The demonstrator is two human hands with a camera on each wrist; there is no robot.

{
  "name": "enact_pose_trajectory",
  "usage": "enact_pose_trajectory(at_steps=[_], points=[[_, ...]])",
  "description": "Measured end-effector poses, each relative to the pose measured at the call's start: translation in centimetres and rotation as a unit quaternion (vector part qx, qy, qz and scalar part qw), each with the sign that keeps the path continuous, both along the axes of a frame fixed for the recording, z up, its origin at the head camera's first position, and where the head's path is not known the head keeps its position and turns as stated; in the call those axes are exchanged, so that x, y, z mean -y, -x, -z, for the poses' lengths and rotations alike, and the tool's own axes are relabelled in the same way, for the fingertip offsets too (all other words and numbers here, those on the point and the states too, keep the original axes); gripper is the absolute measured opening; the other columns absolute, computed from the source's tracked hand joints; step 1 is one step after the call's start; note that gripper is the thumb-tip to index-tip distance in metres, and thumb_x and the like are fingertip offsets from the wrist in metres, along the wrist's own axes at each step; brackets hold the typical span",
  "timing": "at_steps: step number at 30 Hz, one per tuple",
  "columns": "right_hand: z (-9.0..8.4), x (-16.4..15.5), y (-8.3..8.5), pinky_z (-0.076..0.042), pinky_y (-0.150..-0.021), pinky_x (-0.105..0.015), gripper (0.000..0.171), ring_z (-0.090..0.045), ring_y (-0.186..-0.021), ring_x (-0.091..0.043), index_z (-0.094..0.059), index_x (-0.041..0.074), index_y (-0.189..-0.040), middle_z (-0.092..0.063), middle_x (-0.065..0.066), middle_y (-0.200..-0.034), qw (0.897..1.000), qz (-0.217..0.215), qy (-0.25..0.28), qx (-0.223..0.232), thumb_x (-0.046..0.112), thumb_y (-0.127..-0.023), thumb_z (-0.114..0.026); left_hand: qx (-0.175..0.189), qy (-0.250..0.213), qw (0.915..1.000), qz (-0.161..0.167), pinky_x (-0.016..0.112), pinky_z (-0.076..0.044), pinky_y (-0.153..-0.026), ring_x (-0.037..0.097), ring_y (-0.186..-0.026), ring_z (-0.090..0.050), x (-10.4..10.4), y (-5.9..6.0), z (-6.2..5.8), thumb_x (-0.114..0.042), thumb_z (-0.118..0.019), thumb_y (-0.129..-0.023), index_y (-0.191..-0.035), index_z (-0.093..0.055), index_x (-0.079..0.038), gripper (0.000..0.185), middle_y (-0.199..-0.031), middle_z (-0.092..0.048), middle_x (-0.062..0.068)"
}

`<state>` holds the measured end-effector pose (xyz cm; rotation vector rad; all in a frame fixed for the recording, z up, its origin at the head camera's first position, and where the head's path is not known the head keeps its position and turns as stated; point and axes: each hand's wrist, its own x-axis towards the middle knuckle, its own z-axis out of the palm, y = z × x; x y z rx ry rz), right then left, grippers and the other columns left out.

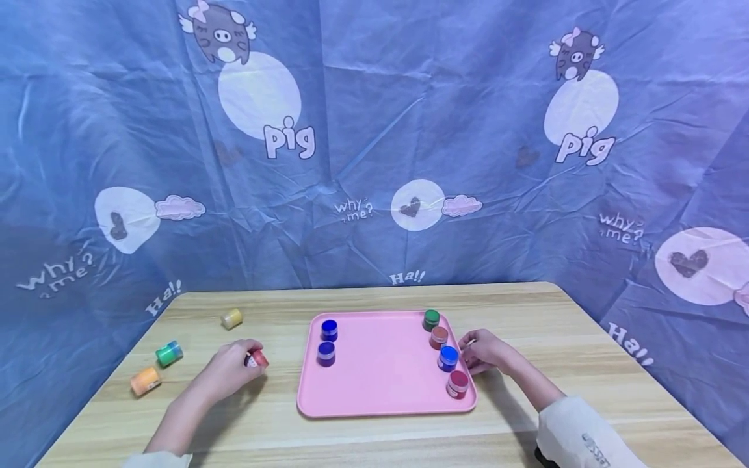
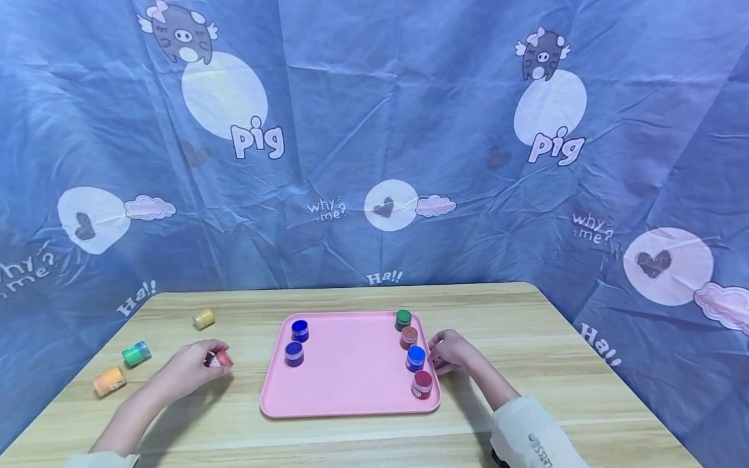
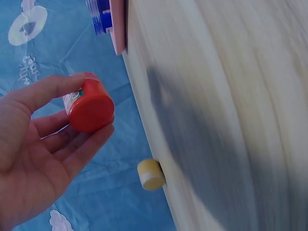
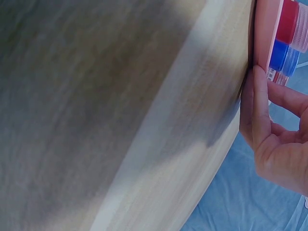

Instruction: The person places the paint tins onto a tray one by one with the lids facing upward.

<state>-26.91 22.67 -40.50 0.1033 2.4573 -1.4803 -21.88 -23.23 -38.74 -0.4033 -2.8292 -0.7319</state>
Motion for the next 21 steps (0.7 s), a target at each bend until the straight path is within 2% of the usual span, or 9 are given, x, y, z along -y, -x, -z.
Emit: enact_pose_trajectory(at_steps=[9,16,21], points=[[0.1,-0.1,0.0,-0.055,-0.059,-0.036,0.021,-0.059,-0.059,-0.020,-0.048,-0.012,-0.097,-0.057,-0.014,-0.068,1.000,-0.001,0.000,-0.003,-0.012,-0.076,-0.050,-0.012,-0.013,0.9998,0.011,0.044,-0.049,-0.076,0.029,-0.086,-0.058,-1.5,-0.2,-0.1,-0.009,-0.072,-0.068,-0.100,-0.062,0.005,0.036,-0.092,-0.061,0.013],[0.1,-0.1,0.0,-0.055,-0.060,-0.037,0.020,-0.059,-0.060,-0.020,-0.048,-0.012,-0.098,-0.057,-0.014,-0.069,1.000,0.000,-0.004,-0.003,-0.011,-0.078,-0.050,-0.012,-0.029,0.9995,0.004,0.040,-0.049,-0.076,0.023,-0.084,-0.058,-2.7,0.1,0.0,-0.008,-0.069,-0.067,-0.097,-0.064,0.001,0.031,-0.088,-0.061,0.008],[0.0,-0.1,0.0,-0.055,-0.059,-0.036,0.021,-0.059,-0.059,-0.020,-0.049,-0.012,-0.098,-0.056,-0.014,-0.068,1.000,0.000,-0.005,0.000,-0.012,-0.077,-0.050,-0.005,-0.044,0.9990,0.009,0.034,-0.049,-0.069,0.016,-0.075,-0.054,-3.7,0.3,0.0,-0.007,-0.068,-0.067,-0.095,-0.063,0.000,0.029,-0.081,-0.059,0.002]])
